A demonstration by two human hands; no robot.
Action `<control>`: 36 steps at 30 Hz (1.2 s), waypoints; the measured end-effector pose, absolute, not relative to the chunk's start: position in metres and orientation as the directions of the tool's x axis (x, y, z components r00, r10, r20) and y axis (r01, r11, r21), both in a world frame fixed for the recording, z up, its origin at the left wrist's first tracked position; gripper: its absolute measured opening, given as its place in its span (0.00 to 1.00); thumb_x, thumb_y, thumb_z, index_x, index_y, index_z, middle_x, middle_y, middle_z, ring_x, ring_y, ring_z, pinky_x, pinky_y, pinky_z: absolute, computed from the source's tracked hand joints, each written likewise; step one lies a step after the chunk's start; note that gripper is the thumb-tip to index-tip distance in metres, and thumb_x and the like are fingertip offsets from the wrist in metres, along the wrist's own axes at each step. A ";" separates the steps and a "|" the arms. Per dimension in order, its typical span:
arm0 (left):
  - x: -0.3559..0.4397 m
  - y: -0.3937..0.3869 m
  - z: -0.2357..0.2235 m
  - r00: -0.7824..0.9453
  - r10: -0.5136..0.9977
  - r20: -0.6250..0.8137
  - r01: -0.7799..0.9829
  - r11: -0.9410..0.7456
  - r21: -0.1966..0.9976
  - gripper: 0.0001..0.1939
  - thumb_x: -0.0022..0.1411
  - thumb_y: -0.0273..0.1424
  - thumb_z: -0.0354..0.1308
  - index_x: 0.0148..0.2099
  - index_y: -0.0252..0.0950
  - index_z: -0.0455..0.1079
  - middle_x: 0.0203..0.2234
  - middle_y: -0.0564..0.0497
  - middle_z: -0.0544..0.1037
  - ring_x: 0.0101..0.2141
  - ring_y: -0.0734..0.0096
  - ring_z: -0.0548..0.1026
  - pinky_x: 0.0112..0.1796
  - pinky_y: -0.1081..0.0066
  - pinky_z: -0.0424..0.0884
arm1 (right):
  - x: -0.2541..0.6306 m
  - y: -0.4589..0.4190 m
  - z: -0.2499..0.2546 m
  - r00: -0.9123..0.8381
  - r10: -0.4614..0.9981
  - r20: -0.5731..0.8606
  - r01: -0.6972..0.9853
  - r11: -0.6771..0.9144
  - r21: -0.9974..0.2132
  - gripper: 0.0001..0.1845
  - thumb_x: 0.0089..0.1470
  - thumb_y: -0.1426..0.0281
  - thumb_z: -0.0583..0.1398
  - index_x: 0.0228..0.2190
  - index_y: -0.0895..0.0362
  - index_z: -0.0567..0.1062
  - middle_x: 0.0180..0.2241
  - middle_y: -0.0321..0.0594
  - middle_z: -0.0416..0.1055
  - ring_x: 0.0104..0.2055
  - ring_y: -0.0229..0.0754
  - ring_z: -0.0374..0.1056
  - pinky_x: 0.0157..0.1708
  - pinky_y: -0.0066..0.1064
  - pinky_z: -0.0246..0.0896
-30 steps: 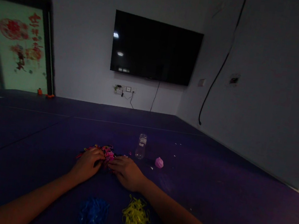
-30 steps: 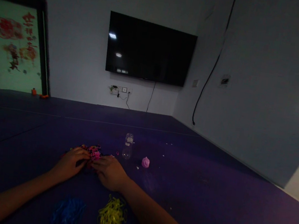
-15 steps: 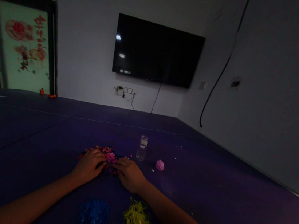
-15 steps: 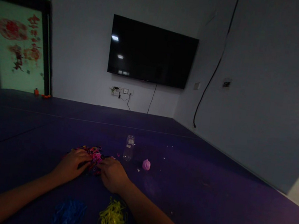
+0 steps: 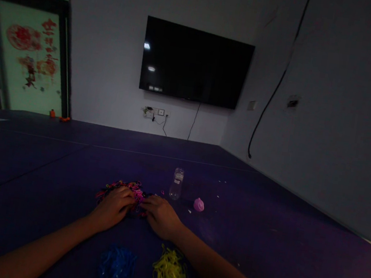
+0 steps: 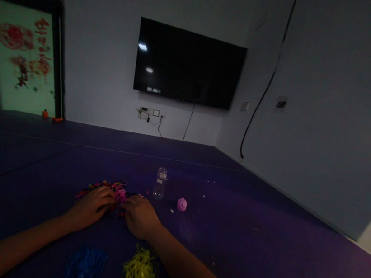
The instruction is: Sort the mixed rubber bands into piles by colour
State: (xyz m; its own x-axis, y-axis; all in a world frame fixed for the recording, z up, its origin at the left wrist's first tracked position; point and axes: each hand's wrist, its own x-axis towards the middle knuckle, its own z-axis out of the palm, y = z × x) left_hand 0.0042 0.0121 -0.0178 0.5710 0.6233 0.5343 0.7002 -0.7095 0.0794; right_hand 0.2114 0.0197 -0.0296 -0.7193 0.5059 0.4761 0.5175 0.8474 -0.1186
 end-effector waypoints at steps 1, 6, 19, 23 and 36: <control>0.004 0.012 -0.018 0.561 0.630 0.537 0.711 -0.699 0.077 0.12 0.54 0.19 0.49 0.32 0.37 0.72 0.31 0.49 0.73 0.37 0.64 0.69 0.39 0.65 0.66 | 0.211 0.019 -0.029 -0.716 0.506 0.481 0.517 0.847 -0.121 0.20 0.51 0.78 0.52 0.45 0.58 0.72 0.47 0.45 0.70 0.51 0.43 0.62 0.50 0.36 0.55; 0.003 0.012 -0.019 0.477 0.652 0.589 0.767 -0.637 0.084 0.12 0.54 0.19 0.48 0.31 0.36 0.71 0.30 0.48 0.74 0.36 0.63 0.69 0.39 0.63 0.66 | 0.211 0.020 -0.029 -0.731 0.497 0.468 0.505 0.855 -0.119 0.20 0.50 0.78 0.53 0.45 0.58 0.72 0.46 0.44 0.70 0.50 0.43 0.62 0.50 0.35 0.56; 0.004 0.013 -0.020 0.514 0.636 0.576 0.717 -0.687 0.118 0.11 0.52 0.19 0.49 0.31 0.36 0.70 0.30 0.49 0.74 0.36 0.64 0.70 0.39 0.64 0.67 | 0.211 0.020 -0.030 -0.727 0.499 0.471 0.519 0.849 -0.098 0.17 0.50 0.77 0.53 0.42 0.57 0.73 0.46 0.44 0.69 0.49 0.43 0.62 0.49 0.35 0.56; 0.003 0.015 -0.021 0.492 0.644 0.586 0.729 -0.673 0.126 0.13 0.50 0.16 0.48 0.30 0.36 0.70 0.30 0.49 0.74 0.36 0.65 0.70 0.39 0.64 0.67 | 0.212 0.019 -0.030 -0.717 0.500 0.485 0.519 0.848 -0.107 0.17 0.50 0.78 0.52 0.41 0.58 0.74 0.47 0.44 0.69 0.49 0.43 0.62 0.49 0.35 0.56; 0.003 0.021 -0.024 0.560 0.613 0.558 0.707 -0.704 0.064 0.06 0.55 0.22 0.56 0.32 0.36 0.72 0.31 0.51 0.73 0.36 0.66 0.69 0.38 0.66 0.65 | 0.211 0.020 -0.031 -0.736 0.486 0.471 0.510 0.856 -0.085 0.18 0.51 0.78 0.52 0.43 0.58 0.72 0.45 0.44 0.70 0.48 0.43 0.62 0.49 0.35 0.56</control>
